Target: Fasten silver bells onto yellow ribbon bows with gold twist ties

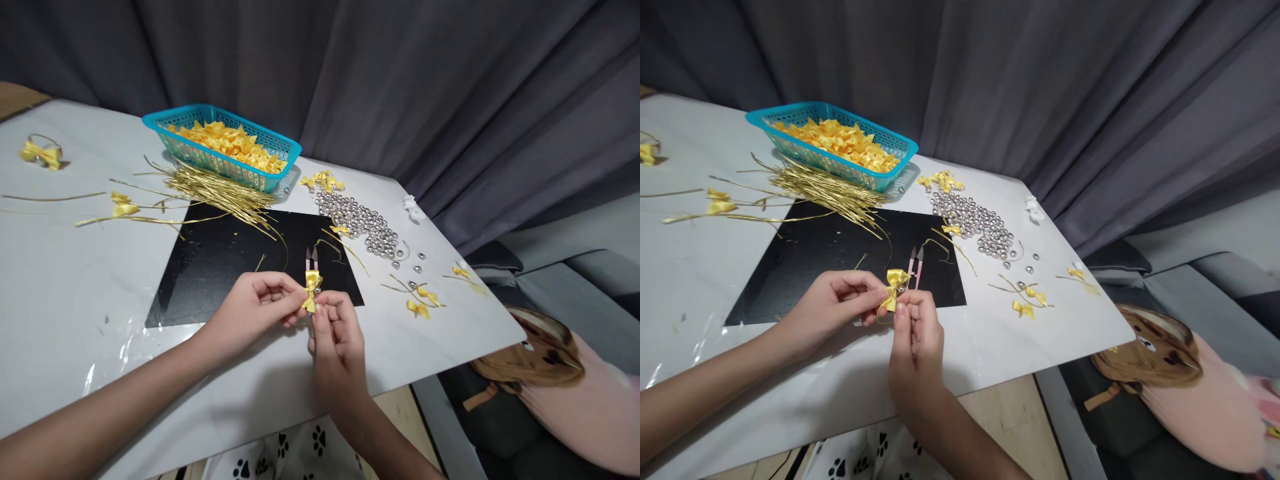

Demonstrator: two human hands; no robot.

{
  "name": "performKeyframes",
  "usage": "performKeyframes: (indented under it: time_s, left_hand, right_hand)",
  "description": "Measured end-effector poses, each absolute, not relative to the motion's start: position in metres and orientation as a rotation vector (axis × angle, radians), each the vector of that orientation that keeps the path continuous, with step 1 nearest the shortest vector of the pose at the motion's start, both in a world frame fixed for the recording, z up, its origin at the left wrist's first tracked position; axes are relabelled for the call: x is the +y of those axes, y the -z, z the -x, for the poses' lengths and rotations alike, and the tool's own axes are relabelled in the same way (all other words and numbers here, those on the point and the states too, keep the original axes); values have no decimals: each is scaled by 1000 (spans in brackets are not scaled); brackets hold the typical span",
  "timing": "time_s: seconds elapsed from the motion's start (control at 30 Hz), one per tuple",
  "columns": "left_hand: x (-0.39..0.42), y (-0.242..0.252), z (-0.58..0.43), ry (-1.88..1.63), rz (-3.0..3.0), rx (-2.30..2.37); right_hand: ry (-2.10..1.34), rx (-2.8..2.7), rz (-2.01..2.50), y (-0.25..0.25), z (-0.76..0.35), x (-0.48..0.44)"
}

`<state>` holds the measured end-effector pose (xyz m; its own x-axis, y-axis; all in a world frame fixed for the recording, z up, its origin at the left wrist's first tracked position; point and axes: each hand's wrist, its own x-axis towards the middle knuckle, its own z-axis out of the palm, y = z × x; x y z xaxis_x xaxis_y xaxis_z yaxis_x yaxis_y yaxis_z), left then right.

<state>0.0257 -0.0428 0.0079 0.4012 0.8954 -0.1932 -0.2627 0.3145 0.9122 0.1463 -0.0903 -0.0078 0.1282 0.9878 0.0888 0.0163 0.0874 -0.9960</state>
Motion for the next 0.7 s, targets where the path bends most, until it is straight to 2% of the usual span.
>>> performKeyframes:
  time_s: [0.7]
  left_hand:
    - [-40,1,-20,-891,-1060,849]
  right_hand:
    - [-1172,-1175,1244,10,-151,-90]
